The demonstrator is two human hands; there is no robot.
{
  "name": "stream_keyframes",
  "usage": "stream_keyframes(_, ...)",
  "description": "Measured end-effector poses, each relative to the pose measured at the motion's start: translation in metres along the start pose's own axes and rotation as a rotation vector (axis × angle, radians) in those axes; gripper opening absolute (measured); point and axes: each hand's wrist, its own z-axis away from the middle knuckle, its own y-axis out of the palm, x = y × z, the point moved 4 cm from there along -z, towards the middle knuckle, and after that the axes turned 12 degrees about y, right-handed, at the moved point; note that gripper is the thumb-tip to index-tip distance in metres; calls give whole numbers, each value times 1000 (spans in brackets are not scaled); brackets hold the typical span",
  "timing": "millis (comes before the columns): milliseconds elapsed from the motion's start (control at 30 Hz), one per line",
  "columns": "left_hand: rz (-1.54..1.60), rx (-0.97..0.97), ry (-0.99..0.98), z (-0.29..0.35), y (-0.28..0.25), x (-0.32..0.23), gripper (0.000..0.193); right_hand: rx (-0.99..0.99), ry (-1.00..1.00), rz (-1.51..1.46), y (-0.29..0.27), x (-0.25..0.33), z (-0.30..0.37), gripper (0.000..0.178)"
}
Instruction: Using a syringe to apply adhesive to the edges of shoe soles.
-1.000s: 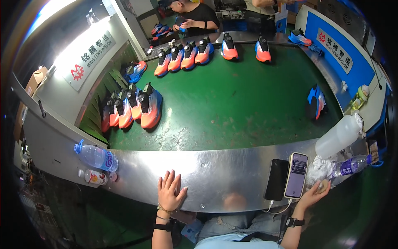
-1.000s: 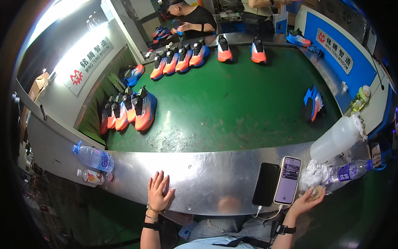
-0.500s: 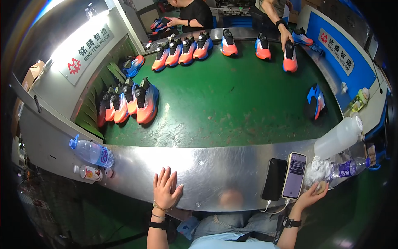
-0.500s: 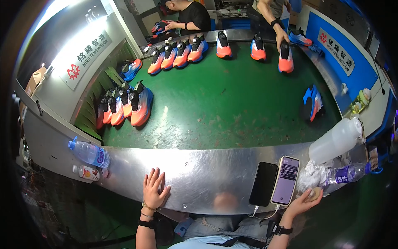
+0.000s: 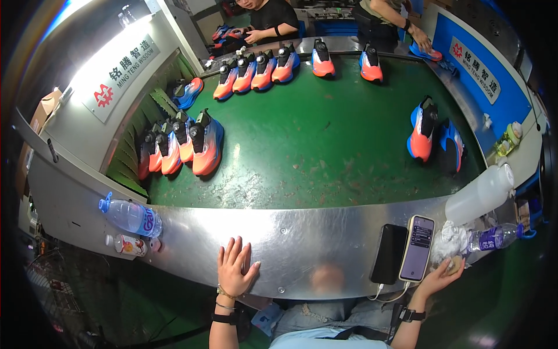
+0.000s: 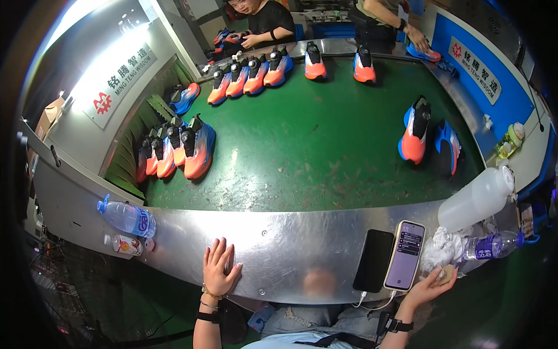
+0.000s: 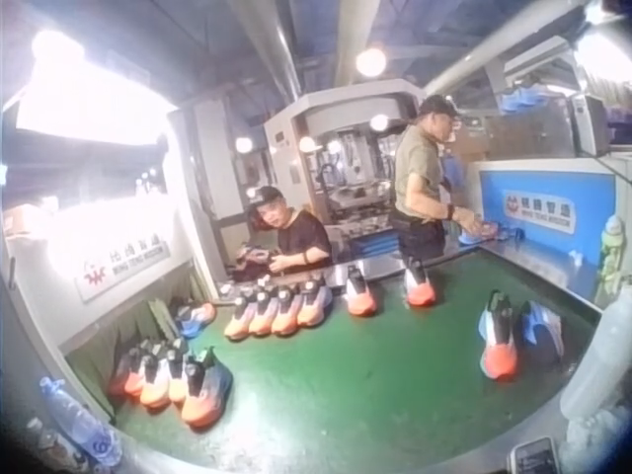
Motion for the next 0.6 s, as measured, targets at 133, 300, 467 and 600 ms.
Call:
stream_keyframes(133, 4, -4, -6, 0, -1, -1, 51, 19, 2, 23, 0, 0, -1, 41)
stream_keyframes(300, -2, -23, -1, 2, 4, 1, 51, 35, 52, -62, 1, -2, -1, 42)
stream_keyframes(467, -15, -24, 7, 3, 7, 1, 51, 42, 58, -88, 1, -3, -1, 42)
stream_keyframes(600, -11, -27, 13, 3, 8, 1, 51, 41, 64, -78, 1, -5, -1, 43)
